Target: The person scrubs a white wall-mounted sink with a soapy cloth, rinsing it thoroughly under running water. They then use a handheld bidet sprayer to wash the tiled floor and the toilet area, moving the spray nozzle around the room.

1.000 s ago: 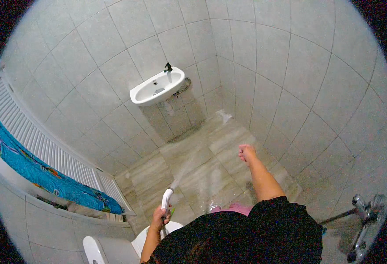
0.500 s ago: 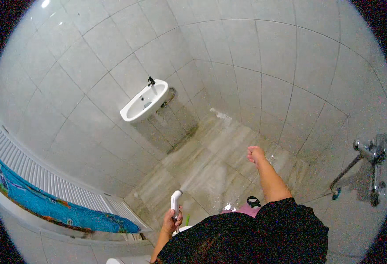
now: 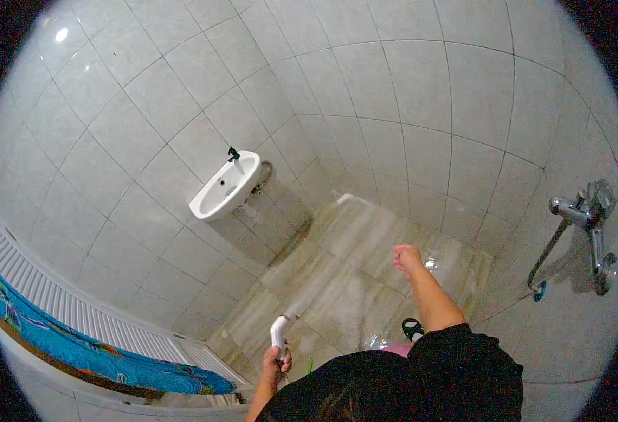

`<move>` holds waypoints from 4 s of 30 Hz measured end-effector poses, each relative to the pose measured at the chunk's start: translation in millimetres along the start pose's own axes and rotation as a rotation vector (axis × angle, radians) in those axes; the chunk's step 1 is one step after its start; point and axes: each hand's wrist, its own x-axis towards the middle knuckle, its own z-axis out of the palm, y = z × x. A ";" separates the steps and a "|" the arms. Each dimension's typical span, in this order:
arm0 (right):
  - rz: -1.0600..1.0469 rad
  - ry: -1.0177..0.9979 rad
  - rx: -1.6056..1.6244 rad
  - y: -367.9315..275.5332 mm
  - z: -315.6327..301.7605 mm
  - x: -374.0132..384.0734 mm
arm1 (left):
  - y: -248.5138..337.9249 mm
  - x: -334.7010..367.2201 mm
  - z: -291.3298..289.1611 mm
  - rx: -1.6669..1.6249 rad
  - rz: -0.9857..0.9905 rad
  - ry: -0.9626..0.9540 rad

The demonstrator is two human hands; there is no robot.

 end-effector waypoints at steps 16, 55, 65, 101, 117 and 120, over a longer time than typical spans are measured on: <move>-0.007 -0.212 -0.124 -43.2 32.5 56.8 | -20.1 23.3 19.6 0.153 0.137 0.169; 0.112 -0.191 -0.196 2.7 12.8 29.1 | 12.6 -21.5 -5.5 -0.221 0.146 0.055; 0.066 -0.092 -0.192 -5.8 -16.3 1.5 | 7.1 -6.1 -1.8 -0.053 0.239 0.113; -0.825 -1.748 -0.935 6.0 241.3 -68.3 | -46.7 -19.6 75.5 0.897 0.105 1.070; -1.182 -2.796 -1.147 88.9 289.9 -328.8 | -85.3 -153.4 68.2 0.703 0.103 1.546; -1.087 -2.781 -1.128 115.6 296.9 -383.9 | -114.5 -181.6 62.6 0.704 0.263 2.027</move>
